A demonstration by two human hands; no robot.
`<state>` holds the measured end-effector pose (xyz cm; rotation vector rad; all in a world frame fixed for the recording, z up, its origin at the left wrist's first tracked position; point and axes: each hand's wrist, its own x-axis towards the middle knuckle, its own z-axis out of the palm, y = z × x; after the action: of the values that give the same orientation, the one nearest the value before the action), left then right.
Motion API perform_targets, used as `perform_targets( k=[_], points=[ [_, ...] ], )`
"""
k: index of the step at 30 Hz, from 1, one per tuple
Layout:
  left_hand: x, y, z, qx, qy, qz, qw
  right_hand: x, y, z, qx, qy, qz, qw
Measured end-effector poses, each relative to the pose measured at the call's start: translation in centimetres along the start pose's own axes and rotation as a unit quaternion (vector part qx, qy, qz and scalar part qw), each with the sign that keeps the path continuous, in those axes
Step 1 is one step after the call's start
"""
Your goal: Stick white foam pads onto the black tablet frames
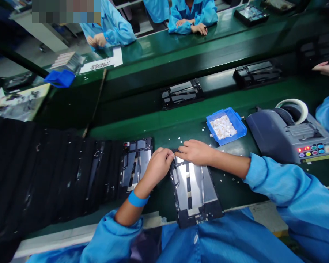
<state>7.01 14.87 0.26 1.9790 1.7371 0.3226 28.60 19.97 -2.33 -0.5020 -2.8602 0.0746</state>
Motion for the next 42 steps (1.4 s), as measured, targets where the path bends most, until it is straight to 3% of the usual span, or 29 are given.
perform_targets(
  k=[5, 13, 21, 25, 30, 36, 42],
  points=[
    [-0.2, 0.4, 0.3, 0.052, 0.007, 0.005, 0.999, 0.1, 0.1, -0.1, -0.005, -0.011, 0.000, 1.000],
    [-1.2, 1.3, 1.4, 0.125, 0.069, -0.028, 0.989, 0.1, 0.1, -0.3, -0.002, -0.021, -0.001, 1.000],
    [-0.4, -0.7, 2.2, -0.049, 0.083, -0.074, 0.993, 0.1, 0.0, -0.3, 0.016, -0.024, 0.001, 1.000],
    [0.1, -1.0, 2.1, -0.145, 0.056, -0.132, 0.979, 0.1, 0.1, -0.4, 0.017, -0.029, 0.007, 0.999],
    [-0.1, -0.7, 2.4, -0.216, 0.068, -0.159, 0.961, -0.1, 0.0, -0.3, 0.029, -0.026, 0.016, 0.999],
    [-0.5, -1.3, 3.3, -0.283, 0.074, -0.159, 0.943, 0.3, -0.1, -0.6, 0.027, -0.045, 0.027, 0.998],
    [-0.9, -1.7, 3.3, -0.258, 0.073, -0.131, 0.954, 0.8, -0.5, -1.1, 0.004, -0.080, 0.020, 0.997]
  ],
)
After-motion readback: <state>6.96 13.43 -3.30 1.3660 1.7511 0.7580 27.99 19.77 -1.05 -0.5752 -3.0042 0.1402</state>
